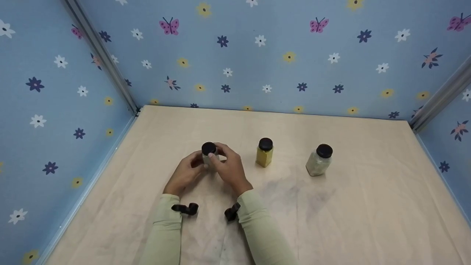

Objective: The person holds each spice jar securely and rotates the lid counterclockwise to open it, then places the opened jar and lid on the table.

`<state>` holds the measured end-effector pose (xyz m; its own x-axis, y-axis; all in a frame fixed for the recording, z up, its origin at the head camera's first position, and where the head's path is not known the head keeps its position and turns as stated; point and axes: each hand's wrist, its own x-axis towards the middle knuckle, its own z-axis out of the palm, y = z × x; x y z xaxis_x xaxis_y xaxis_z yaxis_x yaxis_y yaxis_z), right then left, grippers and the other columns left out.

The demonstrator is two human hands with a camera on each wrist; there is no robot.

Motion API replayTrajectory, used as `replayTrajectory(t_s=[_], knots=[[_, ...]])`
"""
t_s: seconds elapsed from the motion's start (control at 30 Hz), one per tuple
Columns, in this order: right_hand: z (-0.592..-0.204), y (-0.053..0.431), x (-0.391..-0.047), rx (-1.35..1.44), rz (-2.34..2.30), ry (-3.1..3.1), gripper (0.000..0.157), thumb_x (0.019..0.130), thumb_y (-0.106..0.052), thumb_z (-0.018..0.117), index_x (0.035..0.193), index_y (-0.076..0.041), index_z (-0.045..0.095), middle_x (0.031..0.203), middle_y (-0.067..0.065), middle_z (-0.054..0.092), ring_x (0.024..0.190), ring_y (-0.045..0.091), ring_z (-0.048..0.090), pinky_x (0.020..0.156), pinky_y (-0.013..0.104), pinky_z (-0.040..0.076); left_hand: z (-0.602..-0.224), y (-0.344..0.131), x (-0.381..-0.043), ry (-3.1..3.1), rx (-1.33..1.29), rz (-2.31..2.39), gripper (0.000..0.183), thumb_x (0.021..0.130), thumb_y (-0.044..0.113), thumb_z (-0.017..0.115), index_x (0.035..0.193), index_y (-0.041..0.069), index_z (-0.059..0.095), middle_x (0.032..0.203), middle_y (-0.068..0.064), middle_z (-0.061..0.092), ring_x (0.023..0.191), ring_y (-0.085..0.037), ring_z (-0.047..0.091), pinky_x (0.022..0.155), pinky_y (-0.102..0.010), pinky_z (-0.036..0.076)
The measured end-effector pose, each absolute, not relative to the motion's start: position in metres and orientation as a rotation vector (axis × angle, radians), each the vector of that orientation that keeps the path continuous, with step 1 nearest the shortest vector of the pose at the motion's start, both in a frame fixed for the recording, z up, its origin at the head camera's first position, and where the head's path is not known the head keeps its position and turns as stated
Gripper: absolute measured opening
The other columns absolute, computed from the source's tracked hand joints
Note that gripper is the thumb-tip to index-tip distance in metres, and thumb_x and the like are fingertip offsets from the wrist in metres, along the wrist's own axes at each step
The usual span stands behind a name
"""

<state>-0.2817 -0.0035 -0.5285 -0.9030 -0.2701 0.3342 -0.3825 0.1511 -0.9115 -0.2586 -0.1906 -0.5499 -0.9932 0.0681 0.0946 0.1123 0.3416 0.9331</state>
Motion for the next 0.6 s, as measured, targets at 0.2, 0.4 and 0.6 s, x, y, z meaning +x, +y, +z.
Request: replayTrajectory(t_s=[0.2,0.4,0.6], knots=[[-0.5261,-0.0058,-0.281,0.659,1.824,-2.334,0.043,0.095,-0.035,0.071,0.135,-0.021,0.062,0.12,-0.001,0.067,0.112,0.016,0.062,0.085,0.041,0.056,-0.5492,-0.1895,-0.2587,-2.565,-0.123,-1.759,0.047,0.095,0.019,0.069,0.139,0.03,0.059,0.131,0.009,0.062,0.116,-0.009,0.059,0.106,-0.038,0.043],[-0.5271,-0.0072,-0.2819,0.651,1.783,-2.345,0.046,0.093,-0.04,0.072,0.135,-0.024,0.063,0.121,-0.004,0.066,0.111,0.014,0.062,0.085,0.04,0.055,-0.5499,-0.1908,-0.2586,-2.548,-0.158,-1.771,0.046,0.095,0.023,0.07,0.14,0.03,0.058,0.13,0.009,0.063,0.116,-0.01,0.059,0.105,-0.038,0.043],[-0.5276,-0.007,-0.2821,0.62,1.747,-2.385,0.053,0.093,-0.043,0.07,0.141,-0.021,0.059,0.124,-0.003,0.066,0.112,0.015,0.063,0.085,0.038,0.056,-0.5495,-0.1919,-0.2578,-2.55,-0.175,-1.763,0.048,0.096,0.023,0.069,0.141,0.028,0.057,0.13,0.007,0.063,0.115,-0.01,0.059,0.105,-0.038,0.044]])
